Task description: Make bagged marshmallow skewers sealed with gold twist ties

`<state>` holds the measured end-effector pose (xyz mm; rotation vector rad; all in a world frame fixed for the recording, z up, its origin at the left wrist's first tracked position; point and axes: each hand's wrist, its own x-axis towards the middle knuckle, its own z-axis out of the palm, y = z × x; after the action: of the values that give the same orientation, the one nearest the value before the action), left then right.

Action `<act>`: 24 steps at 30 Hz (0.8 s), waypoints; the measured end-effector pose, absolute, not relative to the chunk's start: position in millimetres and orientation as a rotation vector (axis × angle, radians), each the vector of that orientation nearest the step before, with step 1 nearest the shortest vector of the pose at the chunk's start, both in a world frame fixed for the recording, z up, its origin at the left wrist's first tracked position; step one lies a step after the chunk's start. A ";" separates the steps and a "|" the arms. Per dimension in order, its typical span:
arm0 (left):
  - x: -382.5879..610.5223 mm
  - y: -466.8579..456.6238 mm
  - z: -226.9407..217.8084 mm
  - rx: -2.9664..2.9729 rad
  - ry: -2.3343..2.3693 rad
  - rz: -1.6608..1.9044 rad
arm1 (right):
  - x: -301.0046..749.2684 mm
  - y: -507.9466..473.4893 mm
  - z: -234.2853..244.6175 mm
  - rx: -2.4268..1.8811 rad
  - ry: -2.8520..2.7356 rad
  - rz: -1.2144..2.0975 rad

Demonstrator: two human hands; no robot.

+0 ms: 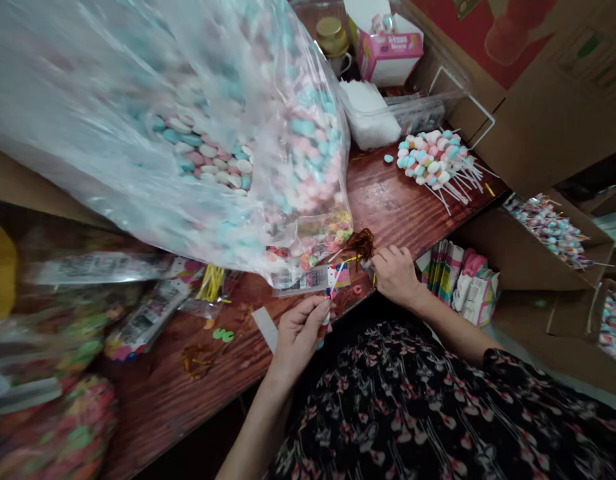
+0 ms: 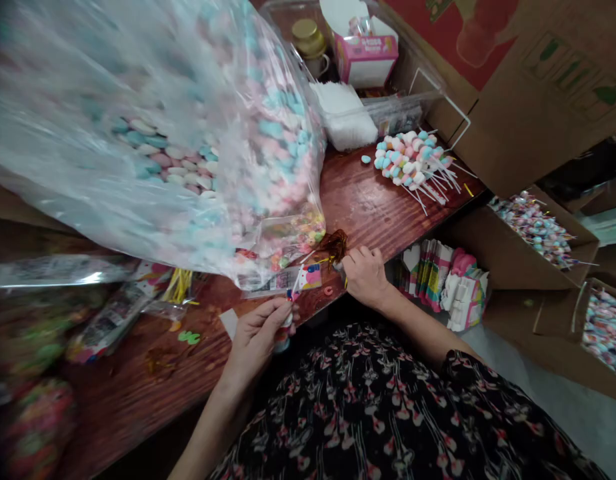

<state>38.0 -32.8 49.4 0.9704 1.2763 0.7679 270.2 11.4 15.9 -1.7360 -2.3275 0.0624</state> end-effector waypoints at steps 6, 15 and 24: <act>44.7 -28.5 57.9 0.779 1.158 0.811 | 280.4 6.0 26.7 -1.229 -1.911 0.369; 70.4 -19.1 71.0 0.495 0.819 0.831 | 237.8 2.0 44.6 -0.790 -1.693 0.433; 55.2 -22.6 64.2 1.264 1.026 0.926 | 252.9 -5.3 38.3 -0.843 -1.224 1.669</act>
<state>55.2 -22.6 64.2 1.2637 1.0259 0.9263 252.9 -5.3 38.3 -0.8428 -1.2236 1.6690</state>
